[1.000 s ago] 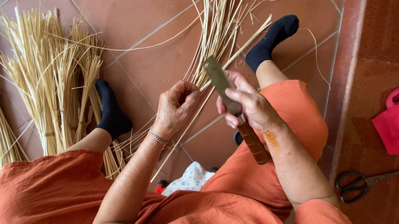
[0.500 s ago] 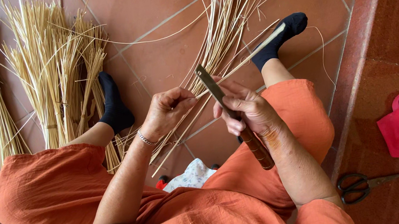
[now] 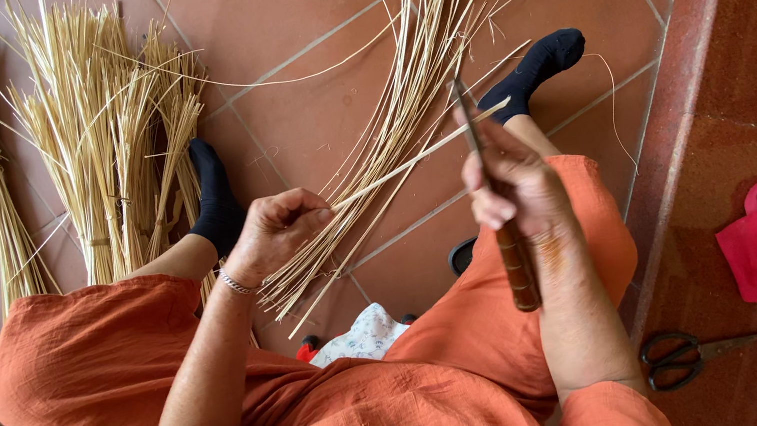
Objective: The person sits on the floor and first ties a large bundle of rattan strands together with a thin strip. They then take individual rattan strands and use a small knife to split and shave them into thinner strips, setting processed strands aside.
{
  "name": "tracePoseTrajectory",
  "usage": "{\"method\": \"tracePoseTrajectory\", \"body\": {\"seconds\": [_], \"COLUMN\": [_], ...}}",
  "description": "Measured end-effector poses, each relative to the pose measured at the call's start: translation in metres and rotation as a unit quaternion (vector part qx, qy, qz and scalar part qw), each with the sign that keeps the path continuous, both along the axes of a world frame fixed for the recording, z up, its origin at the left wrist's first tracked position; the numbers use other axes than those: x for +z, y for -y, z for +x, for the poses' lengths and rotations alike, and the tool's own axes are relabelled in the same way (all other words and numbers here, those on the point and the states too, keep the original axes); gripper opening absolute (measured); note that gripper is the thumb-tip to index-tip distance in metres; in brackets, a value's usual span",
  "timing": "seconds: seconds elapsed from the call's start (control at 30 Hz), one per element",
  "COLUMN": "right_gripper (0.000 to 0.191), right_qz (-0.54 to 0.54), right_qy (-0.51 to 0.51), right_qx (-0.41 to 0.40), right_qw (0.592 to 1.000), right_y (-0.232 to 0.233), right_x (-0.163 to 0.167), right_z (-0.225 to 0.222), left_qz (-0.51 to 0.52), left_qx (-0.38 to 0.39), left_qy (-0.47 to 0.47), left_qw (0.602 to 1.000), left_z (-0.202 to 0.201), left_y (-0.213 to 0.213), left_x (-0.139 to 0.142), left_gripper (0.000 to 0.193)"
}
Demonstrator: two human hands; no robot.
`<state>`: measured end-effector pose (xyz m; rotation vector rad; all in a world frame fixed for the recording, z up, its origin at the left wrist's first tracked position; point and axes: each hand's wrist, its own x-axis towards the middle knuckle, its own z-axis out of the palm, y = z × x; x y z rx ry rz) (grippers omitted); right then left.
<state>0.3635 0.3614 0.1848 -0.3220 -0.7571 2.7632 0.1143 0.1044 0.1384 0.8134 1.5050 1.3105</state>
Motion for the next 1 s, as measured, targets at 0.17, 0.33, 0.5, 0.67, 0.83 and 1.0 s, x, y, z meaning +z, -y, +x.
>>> {"method": "tracePoseTrajectory", "body": {"seconds": [0.17,0.33,0.5,0.67,0.83,1.0], "right_gripper": [0.046,0.048,0.067,0.053,0.042,0.041], "right_qz": [0.017,0.068,0.101,0.088,0.062,0.05], "right_qy": [-0.027,-0.019,0.14,0.141,0.124,0.088], "right_qx": [-0.098,-0.122,0.031,0.091,0.088,0.086], "right_qw": [0.995,0.99,0.985,0.982,0.986,0.991], "right_y": [-0.034,-0.031,0.025,0.046,0.039,0.035], "right_x": [0.004,0.012,0.022,0.026,0.016,0.012], "right_z": [0.022,0.018,-0.014,-0.032,-0.027,-0.023], "left_qz": [-0.056,-0.058,0.075,0.101,0.018,-0.025], "left_qx": [0.042,0.13,0.13,0.14,0.107,0.058], "left_qy": [-0.016,-0.002,-0.123,-0.016,-0.002,-0.106], "left_qw": [0.997,0.99,0.981,0.985,0.994,0.992], "left_z": [-0.01,-0.001,0.028,0.057,0.057,0.048], "left_y": [0.023,0.006,-0.035,-0.065,-0.064,-0.059], "left_x": [0.0,-0.011,-0.011,0.003,0.019,0.033], "left_gripper": [0.008,0.011,0.012,0.012,0.012,0.012]}}
